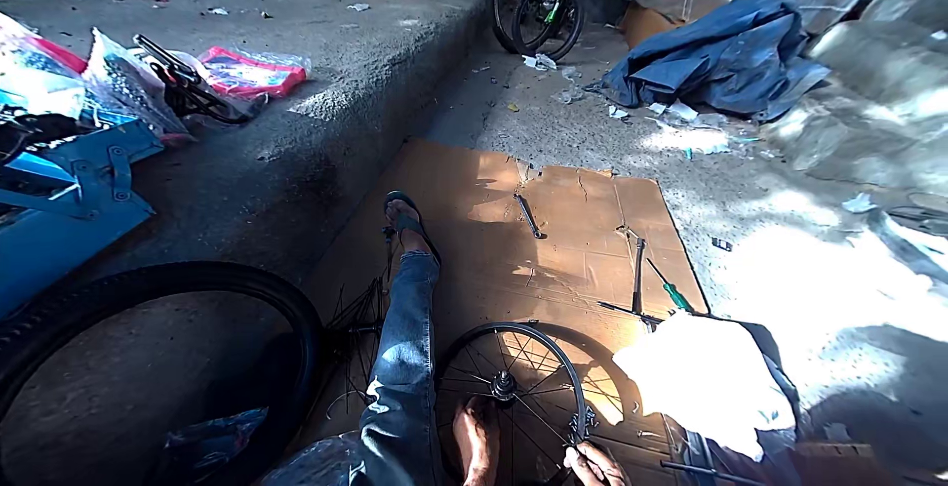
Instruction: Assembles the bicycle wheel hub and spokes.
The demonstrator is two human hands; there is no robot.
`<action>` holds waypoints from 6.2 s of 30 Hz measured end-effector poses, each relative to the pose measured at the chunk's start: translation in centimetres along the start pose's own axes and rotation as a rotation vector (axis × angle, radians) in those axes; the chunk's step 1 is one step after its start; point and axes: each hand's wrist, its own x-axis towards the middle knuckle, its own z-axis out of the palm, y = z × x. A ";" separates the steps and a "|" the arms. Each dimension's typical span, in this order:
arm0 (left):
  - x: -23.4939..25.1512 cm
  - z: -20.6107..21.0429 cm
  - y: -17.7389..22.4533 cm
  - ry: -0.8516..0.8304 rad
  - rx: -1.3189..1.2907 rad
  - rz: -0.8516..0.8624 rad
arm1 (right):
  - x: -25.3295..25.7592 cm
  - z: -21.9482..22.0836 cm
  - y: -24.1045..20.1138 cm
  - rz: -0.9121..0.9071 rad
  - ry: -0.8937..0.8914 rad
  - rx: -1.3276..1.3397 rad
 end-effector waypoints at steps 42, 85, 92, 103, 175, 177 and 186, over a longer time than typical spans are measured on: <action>-2.6 2.2 5.1 -0.466 -1.006 -0.686 | -2.0 0.5 -0.3 0.137 -0.041 0.078; -3.3 5.3 -1.1 -0.549 -0.673 -0.168 | 3.1 -2.6 6.1 0.221 -0.017 -0.800; -3.2 5.3 -0.7 -0.529 -0.666 -0.202 | 0.2 -1.7 4.2 0.076 0.174 0.560; -3.7 4.4 2.6 -0.506 -0.807 -0.495 | -1.3 -1.8 1.7 0.115 0.232 0.476; -4.0 -0.1 7.2 -0.253 0.727 0.097 | -0.2 1.3 1.5 0.135 0.254 0.439; -4.2 0.7 5.6 -0.173 0.736 0.543 | -0.3 1.4 1.3 0.089 0.265 0.421; -0.1 1.6 4.8 -0.894 0.227 0.708 | -0.4 1.7 0.9 -0.145 0.308 0.336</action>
